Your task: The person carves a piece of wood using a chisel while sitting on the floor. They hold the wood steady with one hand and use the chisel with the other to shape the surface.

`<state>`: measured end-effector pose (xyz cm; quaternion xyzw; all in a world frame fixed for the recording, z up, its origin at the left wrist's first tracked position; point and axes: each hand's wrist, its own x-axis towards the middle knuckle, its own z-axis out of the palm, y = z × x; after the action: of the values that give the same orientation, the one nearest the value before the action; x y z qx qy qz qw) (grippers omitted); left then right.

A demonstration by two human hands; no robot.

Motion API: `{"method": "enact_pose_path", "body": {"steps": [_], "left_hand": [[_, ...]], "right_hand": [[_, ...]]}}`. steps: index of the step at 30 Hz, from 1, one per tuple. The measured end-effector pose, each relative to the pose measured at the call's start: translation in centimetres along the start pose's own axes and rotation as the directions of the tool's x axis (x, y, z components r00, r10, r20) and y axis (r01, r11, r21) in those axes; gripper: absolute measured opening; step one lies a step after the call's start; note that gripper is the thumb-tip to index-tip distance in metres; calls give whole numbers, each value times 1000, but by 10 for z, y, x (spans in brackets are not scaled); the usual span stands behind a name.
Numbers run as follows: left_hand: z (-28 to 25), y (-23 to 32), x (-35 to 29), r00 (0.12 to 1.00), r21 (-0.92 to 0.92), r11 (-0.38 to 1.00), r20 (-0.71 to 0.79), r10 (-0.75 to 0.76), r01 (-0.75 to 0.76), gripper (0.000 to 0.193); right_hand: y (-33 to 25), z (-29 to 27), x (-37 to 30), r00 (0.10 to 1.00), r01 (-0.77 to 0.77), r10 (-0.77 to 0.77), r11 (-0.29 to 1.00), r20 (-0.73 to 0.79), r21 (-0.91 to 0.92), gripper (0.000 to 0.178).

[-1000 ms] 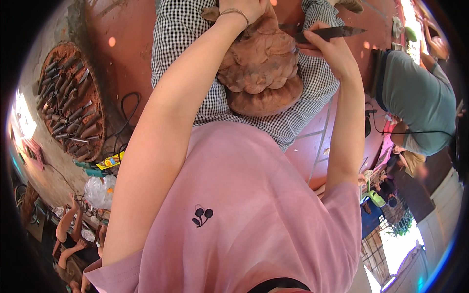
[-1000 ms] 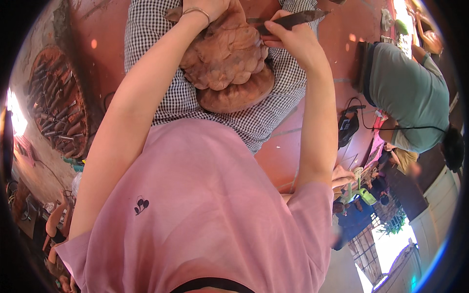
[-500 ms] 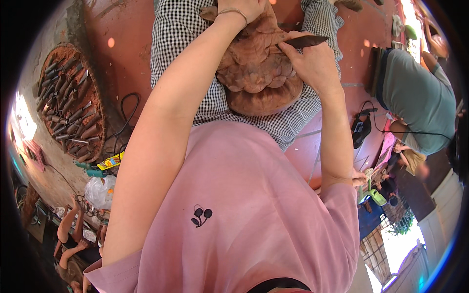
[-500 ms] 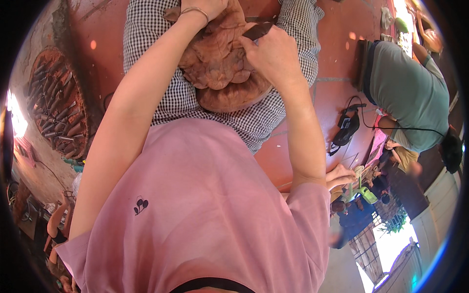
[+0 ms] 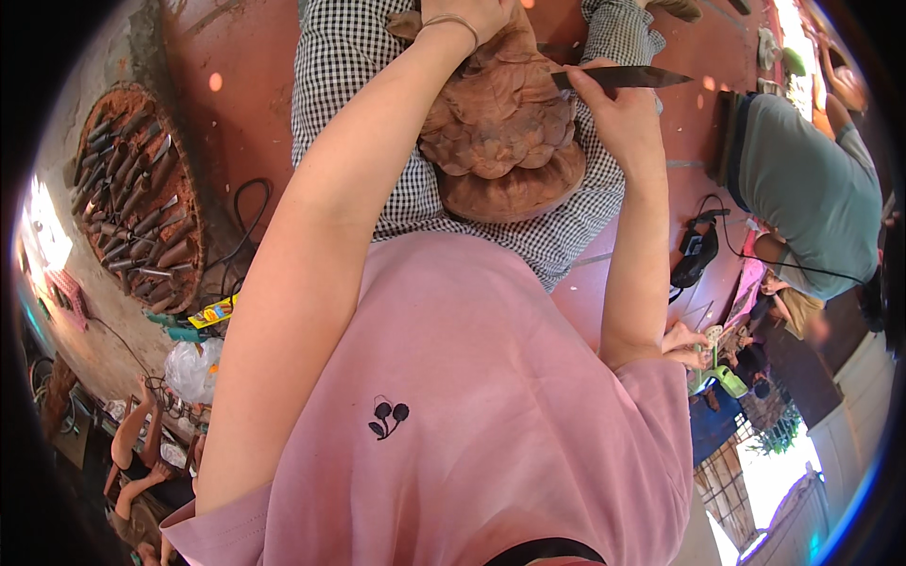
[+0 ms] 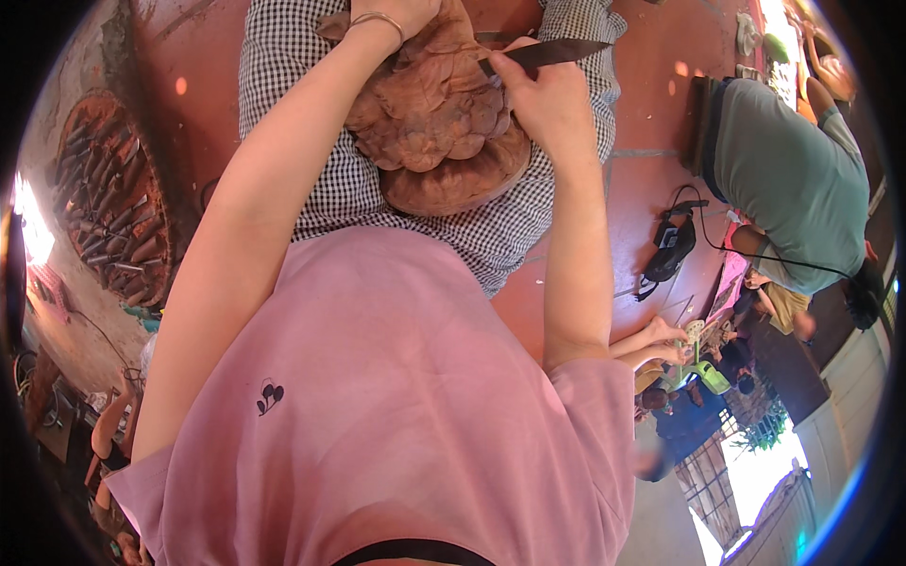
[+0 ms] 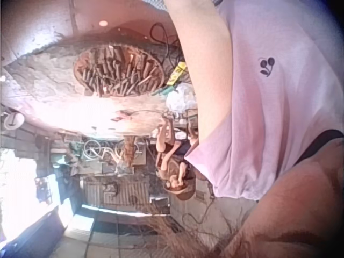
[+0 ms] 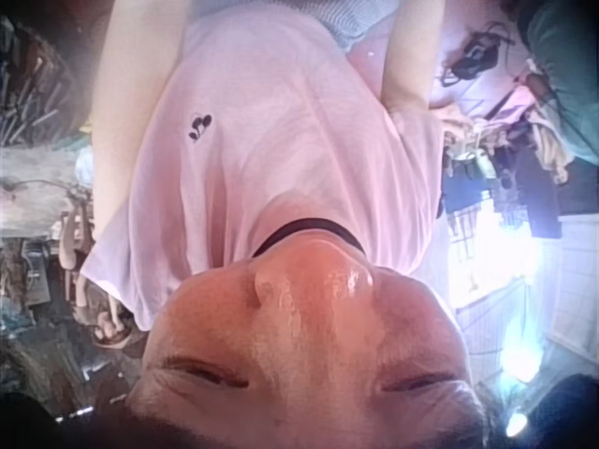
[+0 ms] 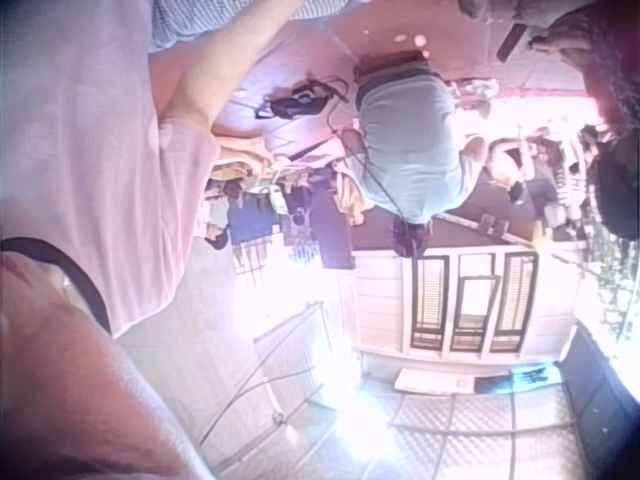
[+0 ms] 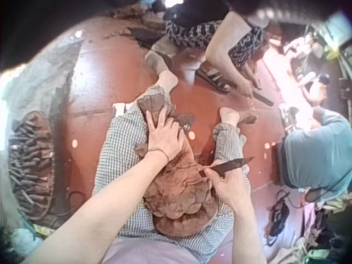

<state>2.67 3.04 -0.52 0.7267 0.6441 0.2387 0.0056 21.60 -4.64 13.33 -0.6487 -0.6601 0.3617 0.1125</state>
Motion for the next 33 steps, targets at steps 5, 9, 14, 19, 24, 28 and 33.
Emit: {"method": "enact_pose_path", "body": {"steps": [5,9,14,19,24,28,33], "left_hand": [[-1,1,0,1000,9,1000,-13,5,-5,33],[0,1,-1,1000,6,1000,-26,7,-7,33],[-2,2,-1,1000,-9,1000,5,-2,2,32],[0,1,-2,1000,-7,1000,-26,2,-2,32],[2,1,-2,998,-18,1000,-60,4,-5,32],[1,2,0,999,-25,1000,-33,-8,7,33],[2,1,-1,998,-30,1000,-60,-5,4,33]], "right_hand": [[0,15,-14,987,126,-133,989,-93,-78,23],[18,16,-6,974,169,-156,983,-163,69,21],[4,20,-13,967,186,-183,983,-176,3,24],[0,2,4,995,3,-3,1000,-102,2,20],[-11,-3,15,987,159,-154,978,49,-134,26],[-10,1,36,936,296,-216,910,280,-289,29],[-11,5,50,877,436,-303,828,374,-353,31]]}}
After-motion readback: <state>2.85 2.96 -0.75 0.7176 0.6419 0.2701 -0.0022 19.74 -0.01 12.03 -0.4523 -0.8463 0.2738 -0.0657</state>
